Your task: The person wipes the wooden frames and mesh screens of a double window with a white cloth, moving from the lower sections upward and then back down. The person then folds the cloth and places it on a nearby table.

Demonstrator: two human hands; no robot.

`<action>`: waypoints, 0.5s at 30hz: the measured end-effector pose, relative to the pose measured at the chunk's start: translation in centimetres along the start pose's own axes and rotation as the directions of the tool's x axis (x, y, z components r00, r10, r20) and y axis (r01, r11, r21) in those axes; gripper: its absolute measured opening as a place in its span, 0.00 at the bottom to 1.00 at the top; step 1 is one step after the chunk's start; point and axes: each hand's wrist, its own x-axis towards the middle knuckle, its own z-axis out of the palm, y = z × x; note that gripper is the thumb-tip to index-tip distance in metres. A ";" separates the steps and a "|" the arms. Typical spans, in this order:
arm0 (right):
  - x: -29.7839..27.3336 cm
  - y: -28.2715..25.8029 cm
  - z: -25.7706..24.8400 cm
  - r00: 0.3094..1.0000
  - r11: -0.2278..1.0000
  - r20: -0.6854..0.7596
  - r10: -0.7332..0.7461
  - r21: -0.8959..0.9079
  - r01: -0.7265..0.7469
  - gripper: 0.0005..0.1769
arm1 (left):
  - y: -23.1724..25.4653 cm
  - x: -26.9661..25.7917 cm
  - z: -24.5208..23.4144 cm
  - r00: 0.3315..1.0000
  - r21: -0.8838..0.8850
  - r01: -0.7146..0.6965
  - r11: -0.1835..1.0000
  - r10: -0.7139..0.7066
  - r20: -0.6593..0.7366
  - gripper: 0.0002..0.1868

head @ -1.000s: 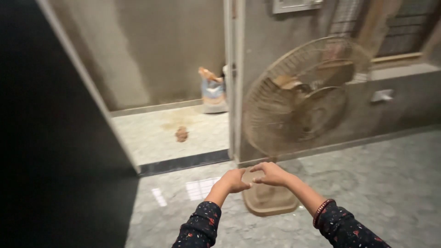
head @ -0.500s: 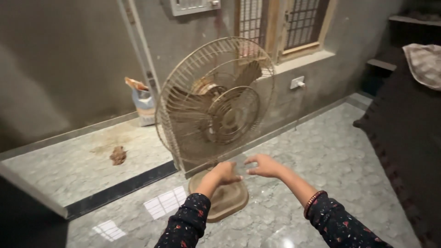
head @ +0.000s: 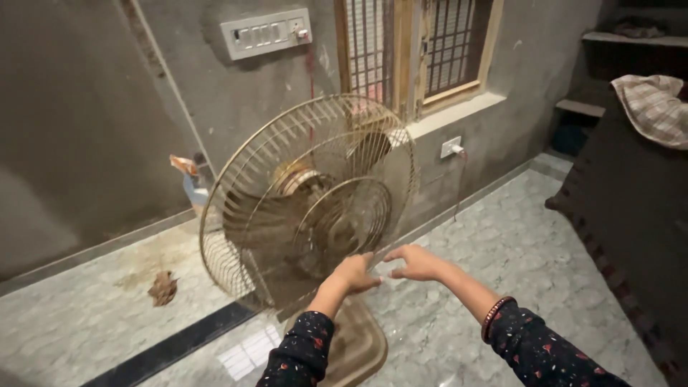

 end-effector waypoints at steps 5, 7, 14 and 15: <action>2.5 4.5 -4.6 0.999 1.000 -0.046 0.001 0.014 0.000 0.29 | 1.8 7.7 0.1 0.996 -0.054 -0.045 0.998 0.049 0.080 0.41; 2.6 7.3 -6.2 0.998 0.999 -0.048 0.038 0.027 -0.037 0.29 | 3.2 11.1 1.0 0.992 -0.072 -0.082 0.994 0.089 0.093 0.41; 2.0 19.9 -13.1 0.989 0.992 -0.083 0.121 -0.015 -0.123 0.29 | 7.9 26.0 6.6 0.980 -0.017 -0.106 0.994 0.107 0.168 0.42; 2.0 22.0 -14.4 0.989 0.992 -0.089 0.121 -0.017 -0.123 0.28 | 8.5 28.3 7.6 0.981 -0.015 -0.104 0.994 0.105 0.164 0.43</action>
